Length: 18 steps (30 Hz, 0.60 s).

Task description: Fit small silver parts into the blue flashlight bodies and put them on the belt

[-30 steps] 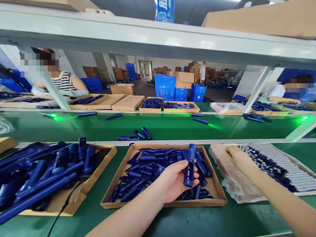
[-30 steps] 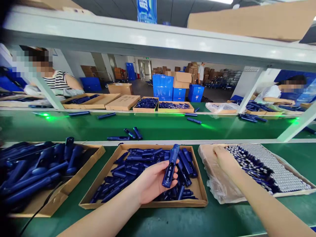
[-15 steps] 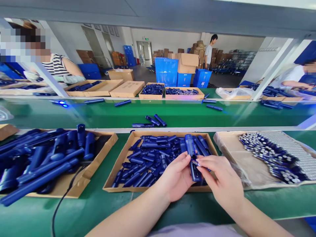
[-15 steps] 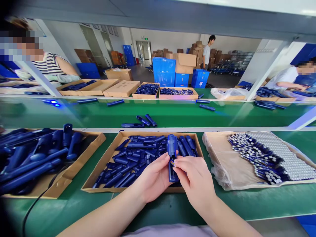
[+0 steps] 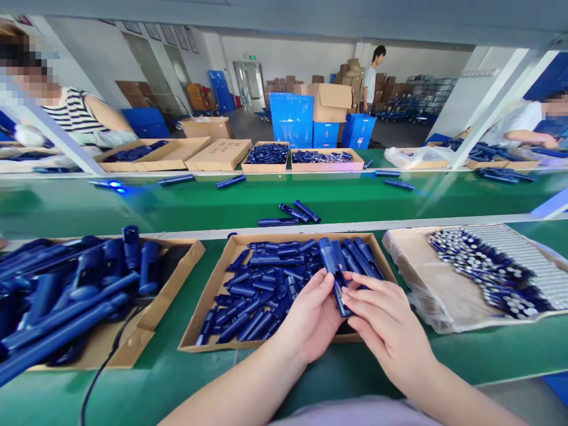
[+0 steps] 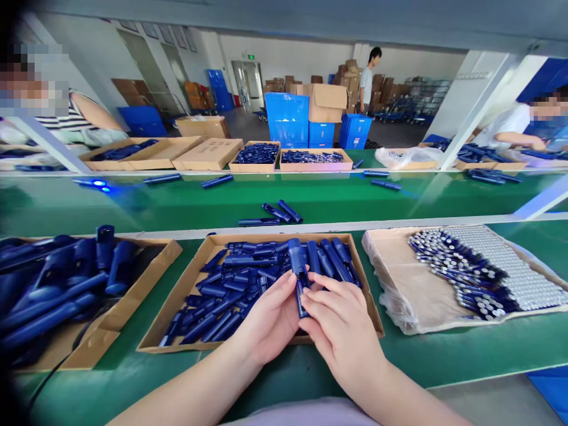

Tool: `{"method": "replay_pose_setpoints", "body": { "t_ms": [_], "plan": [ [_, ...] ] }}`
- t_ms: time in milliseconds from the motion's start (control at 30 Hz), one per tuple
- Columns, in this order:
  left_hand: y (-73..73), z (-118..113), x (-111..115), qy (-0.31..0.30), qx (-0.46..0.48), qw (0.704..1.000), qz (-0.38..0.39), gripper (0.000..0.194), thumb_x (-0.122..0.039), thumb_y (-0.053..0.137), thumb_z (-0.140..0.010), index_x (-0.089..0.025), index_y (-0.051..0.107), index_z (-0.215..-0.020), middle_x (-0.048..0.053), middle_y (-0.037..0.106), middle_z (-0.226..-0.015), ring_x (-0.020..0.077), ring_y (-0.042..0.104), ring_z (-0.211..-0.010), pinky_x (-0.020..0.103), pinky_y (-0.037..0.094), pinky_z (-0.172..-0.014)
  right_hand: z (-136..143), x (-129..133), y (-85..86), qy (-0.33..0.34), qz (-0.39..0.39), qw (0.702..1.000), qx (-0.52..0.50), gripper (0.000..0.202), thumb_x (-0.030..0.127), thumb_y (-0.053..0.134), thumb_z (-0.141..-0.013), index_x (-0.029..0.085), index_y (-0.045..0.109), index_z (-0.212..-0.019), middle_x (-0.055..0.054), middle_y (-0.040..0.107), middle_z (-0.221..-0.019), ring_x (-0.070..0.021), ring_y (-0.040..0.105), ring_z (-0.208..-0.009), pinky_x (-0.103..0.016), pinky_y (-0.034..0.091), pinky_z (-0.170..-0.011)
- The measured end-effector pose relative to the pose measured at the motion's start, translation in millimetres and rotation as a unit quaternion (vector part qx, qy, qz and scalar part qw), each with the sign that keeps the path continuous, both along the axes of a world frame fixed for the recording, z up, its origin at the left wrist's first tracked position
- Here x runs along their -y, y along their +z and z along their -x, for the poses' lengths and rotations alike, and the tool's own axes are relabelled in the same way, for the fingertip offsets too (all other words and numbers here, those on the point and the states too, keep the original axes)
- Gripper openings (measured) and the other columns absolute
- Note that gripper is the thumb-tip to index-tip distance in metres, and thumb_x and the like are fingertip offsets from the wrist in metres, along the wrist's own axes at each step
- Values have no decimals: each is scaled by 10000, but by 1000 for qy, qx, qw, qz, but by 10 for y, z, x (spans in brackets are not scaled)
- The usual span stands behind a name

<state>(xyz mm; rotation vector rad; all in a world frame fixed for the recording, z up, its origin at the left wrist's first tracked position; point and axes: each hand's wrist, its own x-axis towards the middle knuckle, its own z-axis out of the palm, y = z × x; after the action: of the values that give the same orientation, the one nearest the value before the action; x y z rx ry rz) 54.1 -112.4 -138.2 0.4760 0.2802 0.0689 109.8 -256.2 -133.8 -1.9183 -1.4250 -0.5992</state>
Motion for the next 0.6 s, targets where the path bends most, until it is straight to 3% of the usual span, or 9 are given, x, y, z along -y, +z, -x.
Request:
{"method": "replay_pose_setpoints", "body": {
  "t_ms": [133,233,300,333,367,433,500,600],
  "plan": [
    [4,-15,-7,3,-10,1000,-26,168,-191,617,-879,-153,631,-1042,91,673,-1086,206,641,-1038,336,514,-899,77,53,75,27,85,996,29,404,363,411,-982,136,561,-1280,-109,625,-1256,-285,387,-1365,-475,423,-1034],
    [2,-18,1,0,-22,999,-44,195,-199,621,-879,-164,629,-1070,91,679,-1084,233,637,-1077,377,517,-921,-105,217,124,51,139,989,12,444,337,400,-981,145,478,-1374,-97,556,-1358,-227,377,-1375,-413,427,-1066],
    [2,-19,7,-8,-33,998,-47,202,-216,626,-878,-172,632,-1075,87,684,-1070,263,626,-1112,426,514,-937,-437,465,120,-44,129,991,-17,390,290,382,-981,195,523,-1332,-78,567,-1339,-187,474,-1291,-358,442,-1048],
    [5,-20,9,-14,-41,998,-47,204,-228,628,-878,-175,635,-1075,83,687,-1060,275,622,-1119,449,514,-939,-654,631,104,-146,115,982,-39,352,266,359,-984,226,585,-1251,-66,590,-1297,-181,525,-1228,-355,441,-1041],
    [10,-20,9,-19,-49,998,-46,209,-244,628,-878,-176,638,-1076,78,689,-1047,279,627,-1111,462,516,-934,-886,814,78,-268,129,954,-46,326,275,372,-973,207,646,-1136,-86,622,-1210,-206,566,-1151,-359,461,-996],
    [26,-21,9,-27,-63,996,-49,227,-274,622,-884,-176,641,-1088,70,690,-1034,255,656,-1040,441,534,-900,-1329,1183,3,-423,300,852,-74,309,253,391,-945,164,678,-1014,-131,619,-1122,-237,594,-1049,-364,476,-914],
    [46,-18,13,-34,-68,995,-59,252,-290,616,-888,-182,638,-1114,68,689,-1048,204,677,-928,372,554,-826,-1652,1479,-92,-455,358,810,-95,276,188,425,-895,121,691,-867,-174,614,-1015,-268,609,-938,-401,476,-828],
    [70,-8,33,-45,-56,994,-80,281,-298,620,-883,-186,629,-1141,84,683,-1096,165,670,-825,295,543,-714,-1855,1683,-227,-431,389,806,-112,198,168,505,-840,120,693,-802,-164,602,-982,-255,600,-913,-379,457,-811]
  ]
}}
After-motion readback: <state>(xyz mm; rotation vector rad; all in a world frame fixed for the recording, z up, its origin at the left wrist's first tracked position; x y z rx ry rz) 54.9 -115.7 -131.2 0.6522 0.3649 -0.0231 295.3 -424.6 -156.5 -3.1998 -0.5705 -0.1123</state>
